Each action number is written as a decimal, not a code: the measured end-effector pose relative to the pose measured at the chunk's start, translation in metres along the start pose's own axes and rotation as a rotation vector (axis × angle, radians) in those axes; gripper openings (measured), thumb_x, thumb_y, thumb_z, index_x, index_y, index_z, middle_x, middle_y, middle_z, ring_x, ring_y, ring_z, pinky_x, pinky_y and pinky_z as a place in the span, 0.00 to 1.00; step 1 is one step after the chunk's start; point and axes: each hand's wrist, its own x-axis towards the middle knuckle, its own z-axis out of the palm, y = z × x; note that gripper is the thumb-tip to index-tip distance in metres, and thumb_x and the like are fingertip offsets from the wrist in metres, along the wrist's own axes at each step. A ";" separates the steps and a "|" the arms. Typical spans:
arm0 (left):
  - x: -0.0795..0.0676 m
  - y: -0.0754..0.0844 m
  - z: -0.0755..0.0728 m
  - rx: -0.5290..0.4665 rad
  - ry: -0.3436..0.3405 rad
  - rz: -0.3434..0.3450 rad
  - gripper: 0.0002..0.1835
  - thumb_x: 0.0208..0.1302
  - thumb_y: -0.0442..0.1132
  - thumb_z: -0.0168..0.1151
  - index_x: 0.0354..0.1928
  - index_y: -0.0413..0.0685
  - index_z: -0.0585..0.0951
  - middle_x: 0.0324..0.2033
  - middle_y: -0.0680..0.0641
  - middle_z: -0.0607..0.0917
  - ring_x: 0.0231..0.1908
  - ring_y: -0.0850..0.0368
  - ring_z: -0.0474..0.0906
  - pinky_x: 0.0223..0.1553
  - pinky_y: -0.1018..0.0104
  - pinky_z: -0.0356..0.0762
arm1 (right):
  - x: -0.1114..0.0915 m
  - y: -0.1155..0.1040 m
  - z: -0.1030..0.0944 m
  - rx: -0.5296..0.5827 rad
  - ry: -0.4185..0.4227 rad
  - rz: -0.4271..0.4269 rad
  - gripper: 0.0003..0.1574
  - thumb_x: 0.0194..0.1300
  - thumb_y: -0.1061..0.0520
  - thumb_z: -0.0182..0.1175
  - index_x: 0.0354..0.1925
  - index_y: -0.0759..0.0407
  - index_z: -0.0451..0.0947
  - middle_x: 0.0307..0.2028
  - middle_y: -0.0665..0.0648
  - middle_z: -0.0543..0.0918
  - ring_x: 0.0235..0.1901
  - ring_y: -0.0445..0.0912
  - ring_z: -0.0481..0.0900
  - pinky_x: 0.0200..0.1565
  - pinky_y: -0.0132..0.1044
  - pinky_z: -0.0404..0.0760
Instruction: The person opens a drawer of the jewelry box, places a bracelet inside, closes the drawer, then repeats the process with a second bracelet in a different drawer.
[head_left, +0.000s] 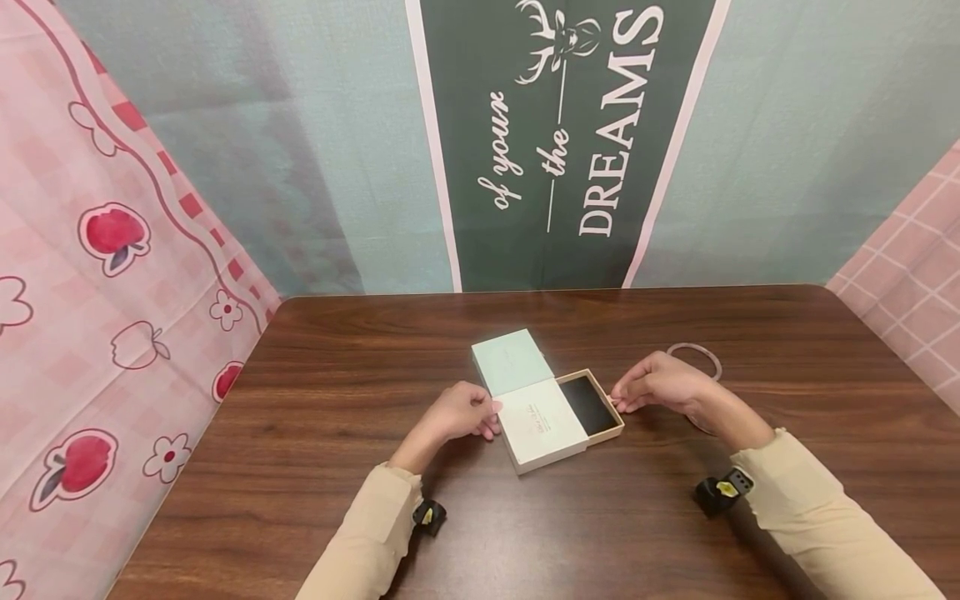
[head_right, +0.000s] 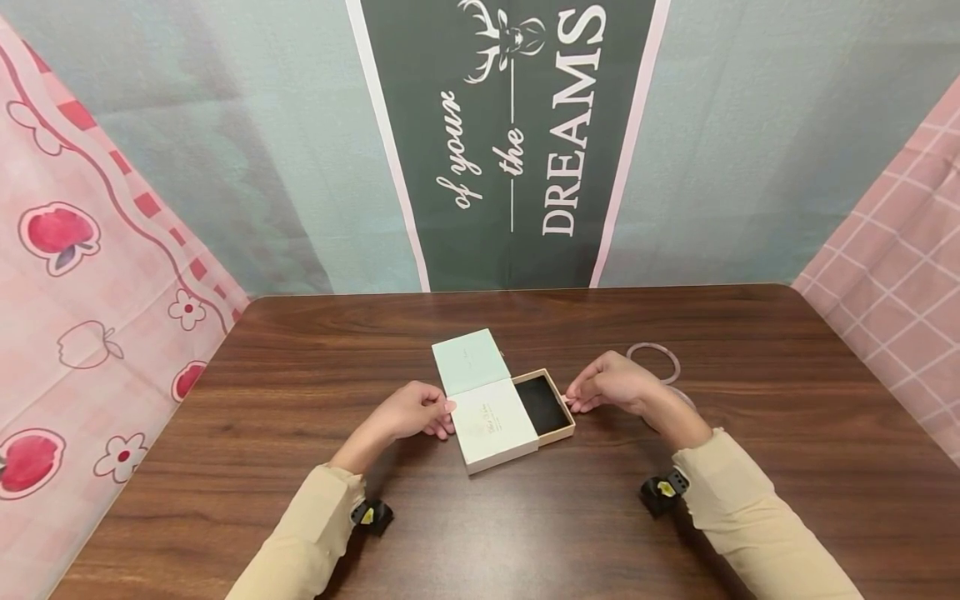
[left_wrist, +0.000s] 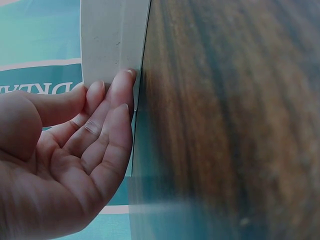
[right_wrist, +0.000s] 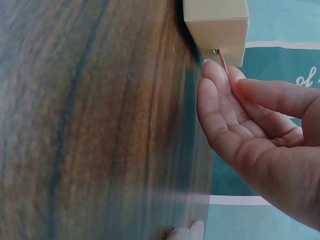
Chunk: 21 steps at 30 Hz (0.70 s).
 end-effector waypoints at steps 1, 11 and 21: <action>0.000 0.000 0.000 0.000 0.000 -0.001 0.13 0.64 0.35 0.55 0.24 0.33 0.77 0.20 0.44 0.83 0.19 0.58 0.79 0.25 0.68 0.77 | 0.000 0.000 0.000 -0.004 0.001 0.000 0.14 0.57 0.74 0.50 0.39 0.89 0.70 0.31 0.64 0.81 0.29 0.45 0.81 0.37 0.38 0.80; 0.000 0.001 0.000 -0.007 -0.001 0.002 0.13 0.64 0.34 0.55 0.23 0.33 0.76 0.19 0.44 0.82 0.18 0.59 0.78 0.25 0.68 0.77 | -0.004 -0.002 -0.003 -0.016 0.024 0.022 0.13 0.58 0.74 0.50 0.39 0.87 0.71 0.31 0.63 0.81 0.30 0.45 0.80 0.38 0.39 0.80; -0.001 0.001 0.000 -0.012 -0.004 0.001 0.12 0.65 0.34 0.54 0.25 0.33 0.77 0.20 0.44 0.82 0.19 0.58 0.78 0.25 0.67 0.78 | -0.006 0.004 -0.009 -0.010 0.041 -0.003 0.13 0.57 0.75 0.47 0.38 0.89 0.69 0.29 0.61 0.80 0.29 0.44 0.80 0.37 0.38 0.80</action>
